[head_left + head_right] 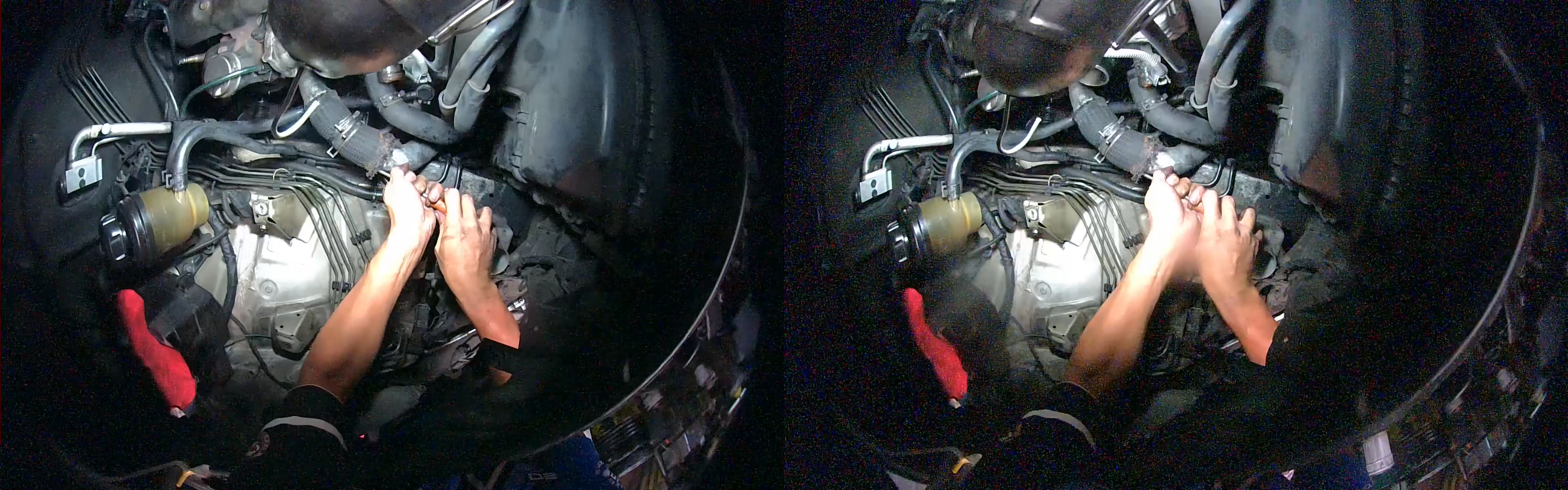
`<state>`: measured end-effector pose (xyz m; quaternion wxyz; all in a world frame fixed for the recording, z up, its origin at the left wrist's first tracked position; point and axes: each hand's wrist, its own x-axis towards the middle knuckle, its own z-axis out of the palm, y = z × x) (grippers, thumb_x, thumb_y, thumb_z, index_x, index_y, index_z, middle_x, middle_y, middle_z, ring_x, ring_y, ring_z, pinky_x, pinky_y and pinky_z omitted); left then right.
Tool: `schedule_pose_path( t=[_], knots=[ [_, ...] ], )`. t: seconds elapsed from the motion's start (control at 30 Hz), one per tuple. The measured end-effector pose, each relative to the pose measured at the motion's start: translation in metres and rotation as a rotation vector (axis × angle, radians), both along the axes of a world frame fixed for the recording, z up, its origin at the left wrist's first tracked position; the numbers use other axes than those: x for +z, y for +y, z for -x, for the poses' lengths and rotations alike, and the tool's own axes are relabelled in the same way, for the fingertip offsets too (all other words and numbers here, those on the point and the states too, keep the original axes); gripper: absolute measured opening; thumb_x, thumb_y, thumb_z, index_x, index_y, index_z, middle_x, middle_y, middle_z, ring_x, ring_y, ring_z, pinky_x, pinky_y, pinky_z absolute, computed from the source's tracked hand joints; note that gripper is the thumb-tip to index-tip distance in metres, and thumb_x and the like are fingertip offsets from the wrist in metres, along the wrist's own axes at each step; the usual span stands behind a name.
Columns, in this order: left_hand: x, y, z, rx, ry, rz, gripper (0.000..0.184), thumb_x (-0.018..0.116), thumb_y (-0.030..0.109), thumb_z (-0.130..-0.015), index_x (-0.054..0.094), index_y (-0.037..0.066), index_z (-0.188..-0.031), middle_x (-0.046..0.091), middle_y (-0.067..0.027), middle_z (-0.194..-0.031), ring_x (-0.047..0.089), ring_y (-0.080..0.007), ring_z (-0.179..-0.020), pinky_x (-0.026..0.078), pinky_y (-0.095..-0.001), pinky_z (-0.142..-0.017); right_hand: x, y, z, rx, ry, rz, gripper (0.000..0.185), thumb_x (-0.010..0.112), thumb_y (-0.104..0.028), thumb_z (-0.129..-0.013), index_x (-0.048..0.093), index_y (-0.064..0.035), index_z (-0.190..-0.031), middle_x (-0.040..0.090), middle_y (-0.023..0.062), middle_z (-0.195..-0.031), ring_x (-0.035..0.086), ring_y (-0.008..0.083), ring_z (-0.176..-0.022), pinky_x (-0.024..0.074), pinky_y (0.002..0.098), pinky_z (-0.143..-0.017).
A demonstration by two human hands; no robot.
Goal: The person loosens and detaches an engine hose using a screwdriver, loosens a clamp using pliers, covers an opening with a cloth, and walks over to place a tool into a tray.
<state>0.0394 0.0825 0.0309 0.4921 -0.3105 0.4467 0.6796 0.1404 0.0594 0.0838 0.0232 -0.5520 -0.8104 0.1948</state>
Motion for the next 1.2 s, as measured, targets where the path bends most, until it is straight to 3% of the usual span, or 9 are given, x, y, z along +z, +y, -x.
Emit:
schedule_pose_path(
  t=[0.17,0.37,0.5,0.6,0.77,0.87,1.0,1.13,1.2],
  knots=[
    [0.008,-0.007,0.004,-0.048,-0.018,0.025,0.018,0.046,0.028,-0.101,0.043,0.011,-0.105,0.032,-0.0006,-0.058,0.03,-0.0164,-0.046,0.037,-0.0365,-0.05,0.012,-0.01,-0.002,0.049,0.029,0.052,0.036,0.057,-0.007,-0.088,0.054,-0.0095,-0.124,0.057,0.0151,-0.113,0.056,0.0439,-0.099,0.0468,0.0603,-0.08],
    [-0.003,-0.017,0.008,-0.112,0.013,0.005,0.024,0.046,0.027,-0.1,0.042,0.016,-0.078,0.03,-0.0002,-0.055,0.027,-0.0162,-0.043,0.036,-0.037,-0.049,0.001,-0.02,-0.001,0.096,-0.017,0.078,0.046,0.06,-0.002,-0.082,0.054,-0.009,-0.127,0.06,0.013,-0.112,0.059,0.0382,-0.101,0.0469,0.0529,-0.083],
    [-0.024,-0.027,0.015,-0.115,0.037,-0.06,0.026,0.046,0.027,-0.1,0.039,0.013,-0.08,0.031,0.0022,-0.058,0.029,-0.012,-0.045,0.029,-0.0273,-0.04,0.003,-0.022,-0.001,0.141,0.063,0.079,0.032,0.059,-0.012,-0.089,0.057,-0.0062,-0.12,0.066,0.0122,-0.104,0.063,0.0346,-0.095,0.0487,0.0477,-0.083],
    [-0.03,-0.035,0.023,-0.264,-0.002,-0.05,0.032,0.042,0.027,-0.1,0.037,0.018,-0.069,0.026,0.0012,-0.05,0.025,-0.0162,-0.04,0.035,-0.037,-0.049,-0.004,-0.028,-0.012,0.157,0.224,0.131,0.036,0.06,-0.007,-0.086,0.057,-0.0076,-0.122,0.067,0.0132,-0.109,0.062,0.0356,-0.1,0.0467,0.0506,-0.086],
    [-0.017,-0.03,0.019,-0.27,0.016,-0.057,0.03,0.045,0.03,-0.097,0.034,0.016,-0.072,0.028,0.0003,-0.053,0.029,-0.0177,-0.039,0.041,-0.0423,-0.05,0.028,-0.023,-0.024,0.19,0.15,0.016,0.035,0.057,-0.006,-0.088,0.058,-0.0097,-0.123,0.065,0.0185,-0.122,0.047,0.042,-0.134,0.0338,0.0568,-0.11],
    [-0.018,-0.029,0.018,-0.241,-0.006,-0.077,0.031,0.045,0.031,-0.097,0.034,0.017,-0.072,0.026,0.0005,-0.052,0.029,-0.0179,-0.039,0.039,-0.0418,-0.048,0.025,-0.016,-0.027,0.212,-0.044,0.087,0.039,0.062,-0.009,-0.088,0.056,-0.001,-0.126,0.064,0.0166,-0.119,0.051,0.0389,-0.129,0.0355,0.058,-0.106],
    [-0.015,-0.034,0.023,-0.35,0.005,-0.065,0.039,0.041,0.033,-0.1,0.034,0.022,-0.063,0.024,0.0029,-0.05,0.025,-0.0158,-0.04,0.034,-0.0373,-0.05,0.019,-0.006,-0.03,0.324,-0.024,0.165,0.036,0.068,-0.017,-0.087,0.06,-0.0067,-0.12,0.07,0.0137,-0.101,0.057,0.0364,-0.119,0.0377,0.059,-0.099],
    [-0.018,-0.024,0.003,-0.121,0.109,0.208,0.03,0.049,0.031,-0.099,0.041,0.013,-0.077,0.028,0.0013,-0.056,0.034,-0.0175,-0.042,0.038,-0.0365,-0.046,0.008,-0.002,-0.029,0.35,-0.014,0.157,0.028,0.07,-0.016,-0.084,0.061,-0.008,-0.11,0.071,0.0136,-0.094,0.06,0.0345,-0.112,0.0396,0.0567,-0.095],
    [-0.013,-0.025,-0.015,-0.152,0.133,0.243,0.041,0.049,0.039,-0.104,0.044,0.011,-0.075,0.038,-0.0004,-0.056,0.04,-0.0156,-0.044,0.037,-0.0342,-0.042,0.006,0.005,-0.026,0.328,0.048,0.212,0.026,0.07,-0.015,-0.084,0.06,-0.0079,-0.107,0.071,0.0133,-0.092,0.061,0.0341,-0.11,0.0401,0.0564,-0.092]
  ],
)
